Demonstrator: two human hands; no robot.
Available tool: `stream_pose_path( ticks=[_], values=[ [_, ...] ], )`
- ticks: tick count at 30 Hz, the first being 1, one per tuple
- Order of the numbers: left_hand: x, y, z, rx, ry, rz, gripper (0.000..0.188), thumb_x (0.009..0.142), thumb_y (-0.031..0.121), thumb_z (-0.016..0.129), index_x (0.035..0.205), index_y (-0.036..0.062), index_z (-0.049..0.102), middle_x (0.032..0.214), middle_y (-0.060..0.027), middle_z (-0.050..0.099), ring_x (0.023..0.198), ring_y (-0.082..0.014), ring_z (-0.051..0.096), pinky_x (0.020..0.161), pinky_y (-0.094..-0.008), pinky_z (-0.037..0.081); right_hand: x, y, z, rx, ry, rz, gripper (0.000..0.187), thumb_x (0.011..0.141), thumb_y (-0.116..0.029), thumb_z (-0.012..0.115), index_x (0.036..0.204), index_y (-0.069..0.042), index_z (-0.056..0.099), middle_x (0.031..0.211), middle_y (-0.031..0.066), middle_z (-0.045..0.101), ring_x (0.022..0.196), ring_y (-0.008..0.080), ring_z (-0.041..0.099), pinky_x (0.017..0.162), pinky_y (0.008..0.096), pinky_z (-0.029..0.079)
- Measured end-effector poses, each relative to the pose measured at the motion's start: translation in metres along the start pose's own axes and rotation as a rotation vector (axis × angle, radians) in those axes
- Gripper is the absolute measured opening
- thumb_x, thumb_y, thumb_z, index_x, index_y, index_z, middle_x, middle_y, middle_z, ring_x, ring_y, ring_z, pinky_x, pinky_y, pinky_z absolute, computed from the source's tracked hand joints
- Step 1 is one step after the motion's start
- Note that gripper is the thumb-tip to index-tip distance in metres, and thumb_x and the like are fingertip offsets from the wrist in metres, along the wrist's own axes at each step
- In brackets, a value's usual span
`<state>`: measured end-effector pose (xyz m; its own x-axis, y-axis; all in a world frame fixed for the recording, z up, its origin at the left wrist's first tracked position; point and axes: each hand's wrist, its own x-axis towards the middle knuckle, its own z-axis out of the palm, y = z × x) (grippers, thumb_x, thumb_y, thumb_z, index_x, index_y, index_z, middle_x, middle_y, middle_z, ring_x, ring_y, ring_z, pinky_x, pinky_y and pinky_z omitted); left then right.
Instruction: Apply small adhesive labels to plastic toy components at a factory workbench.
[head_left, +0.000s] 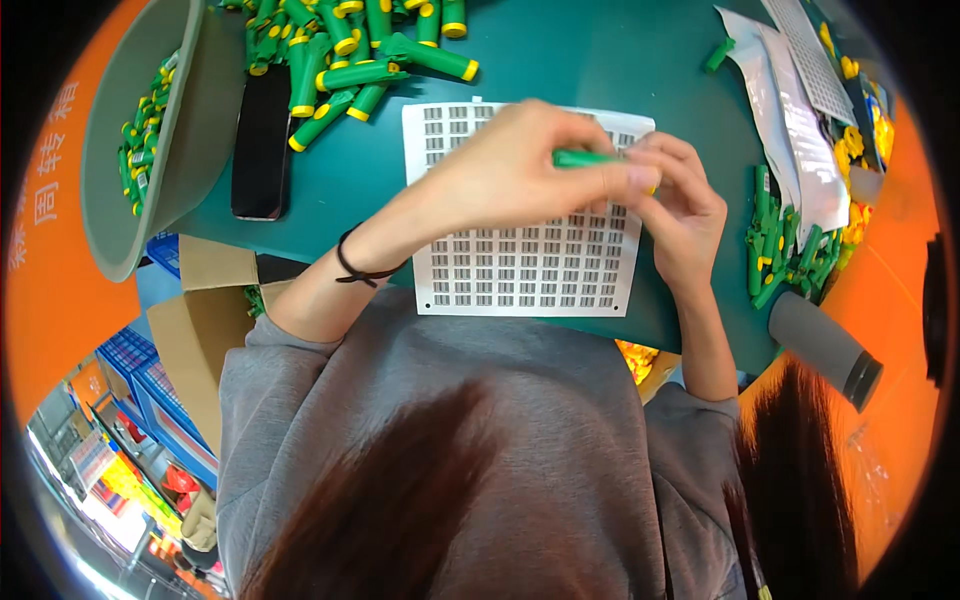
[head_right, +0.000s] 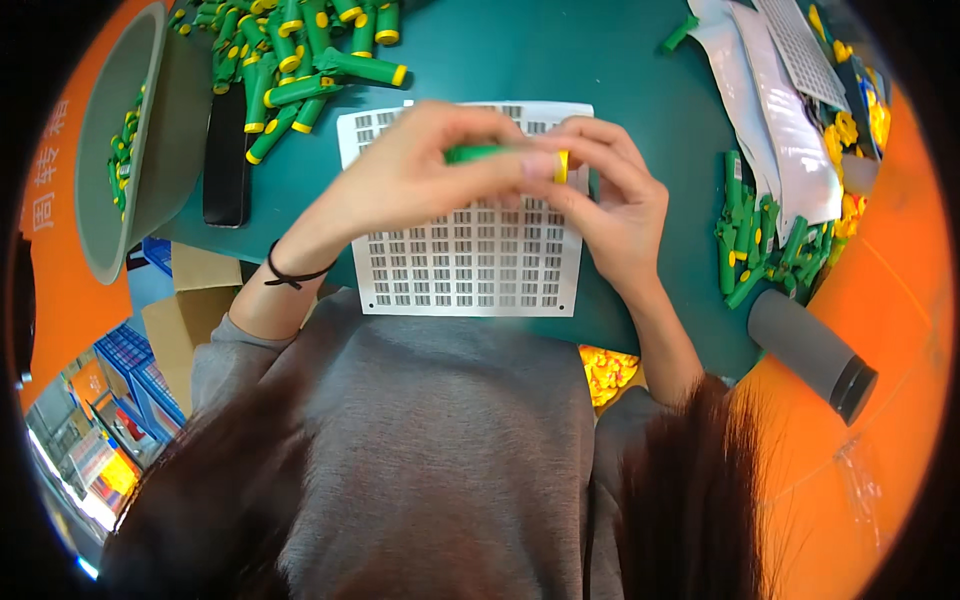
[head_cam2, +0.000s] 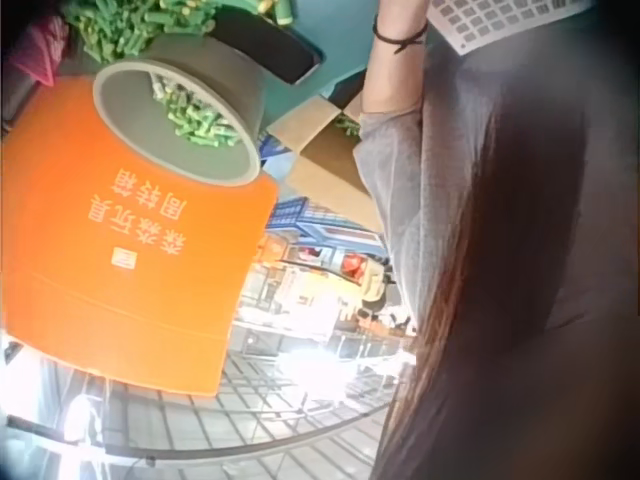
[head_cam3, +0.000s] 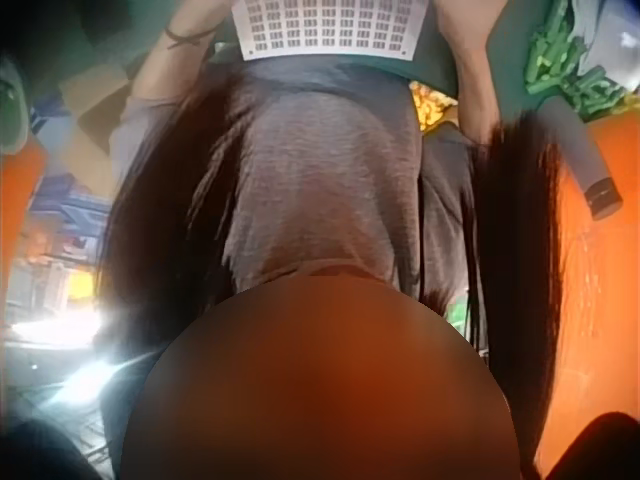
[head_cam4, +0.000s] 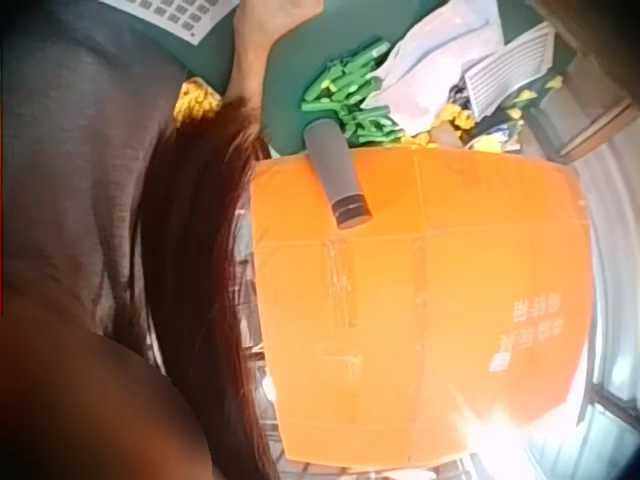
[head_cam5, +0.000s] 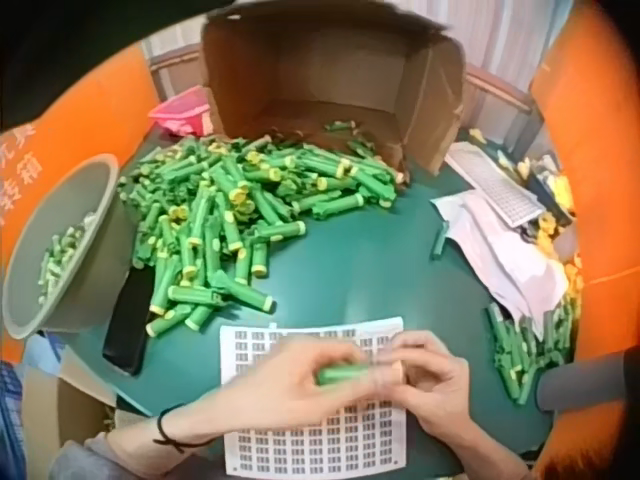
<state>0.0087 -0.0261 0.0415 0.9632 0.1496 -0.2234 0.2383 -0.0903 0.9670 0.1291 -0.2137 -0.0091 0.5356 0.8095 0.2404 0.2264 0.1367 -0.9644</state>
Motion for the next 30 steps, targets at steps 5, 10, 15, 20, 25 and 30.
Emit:
stream_pose_path(
  ticks=[5,10,15,20,25,30],
  values=[
    [-0.017,-0.016,-0.012,-0.112,-0.076,-0.024,0.033,0.098,0.035,0.065,0.098,0.0037,0.075,0.075,0.0008,0.064,0.072,-0.0034,0.057,0.064,-0.0205,0.045,0.011,-0.005,0.018,-0.033,-0.089,0.009,0.041,0.075,0.008,0.076,0.115,0.002,0.069,0.125,0.0112,0.056,0.118,0.0226,0.054,0.101,0.035,0.044],
    [-0.077,-0.002,-0.07,0.187,0.692,0.246,0.028,0.1,0.028,0.062,0.099,0.0031,0.075,0.082,0.001,0.067,0.073,-0.0071,0.057,0.064,-0.0233,0.045,0.074,-0.031,0.035,-0.176,-0.247,0.007,0.037,0.079,-0.007,0.081,0.114,-0.001,0.07,0.121,0.0095,0.06,0.112,0.0195,0.057,0.095,0.0326,0.047],
    [-0.135,0.015,-0.181,0.636,1.676,0.69,0.021,0.097,0.015,0.064,0.107,0.0006,0.074,0.087,-0.0053,0.073,0.078,-0.0145,0.064,0.076,-0.0282,0.048,0.123,-0.003,0.084,-0.774,-0.231,-0.331,0.029,0.087,-0.017,0.075,0.113,-0.004,0.07,0.112,0.0074,0.067,0.106,0.0178,0.059,0.093,0.0305,0.046],
    [-0.086,-0.003,-0.112,0.786,1.155,0.707,0.016,0.087,0.006,0.072,0.103,0.0105,0.076,0.097,-0.0034,0.074,0.092,-0.0177,0.065,0.081,-0.0295,0.049,0.122,0.003,0.073,-0.615,-0.179,-0.129,0.03,0.092,-0.017,0.071,0.118,-0.004,0.068,0.112,0.0065,0.07,0.097,0.0155,0.065,0.09,0.0296,0.05],
    [-0.015,-0.037,-0.024,0.636,0.577,0.615,0.019,0.08,0.01,0.078,0.099,0.0088,0.076,0.098,-0.005,0.069,0.091,-0.0238,0.063,0.079,-0.0343,0.052,0.082,0.003,0.023,0.1,0.178,0.216,0.035,0.1,-0.007,0.06,0.133,0.005,0.056,0.114,0.0132,0.068,0.1,0.0171,0.069,0.092,0.0267,0.054],
    [0.018,-0.051,-0.006,0.813,0.544,0.622,0.016,0.079,0.016,0.078,0.094,0.01,0.076,0.096,-0.0008,0.068,0.091,-0.0231,0.061,0.076,-0.0368,0.051,0.04,0.025,0.006,0.182,0.211,0.294,0.035,0.1,-0.005,0.059,0.134,0.004,0.057,0.114,0.0116,0.067,0.103,0.0154,0.068,0.093,0.0251,0.054]
  ],
)
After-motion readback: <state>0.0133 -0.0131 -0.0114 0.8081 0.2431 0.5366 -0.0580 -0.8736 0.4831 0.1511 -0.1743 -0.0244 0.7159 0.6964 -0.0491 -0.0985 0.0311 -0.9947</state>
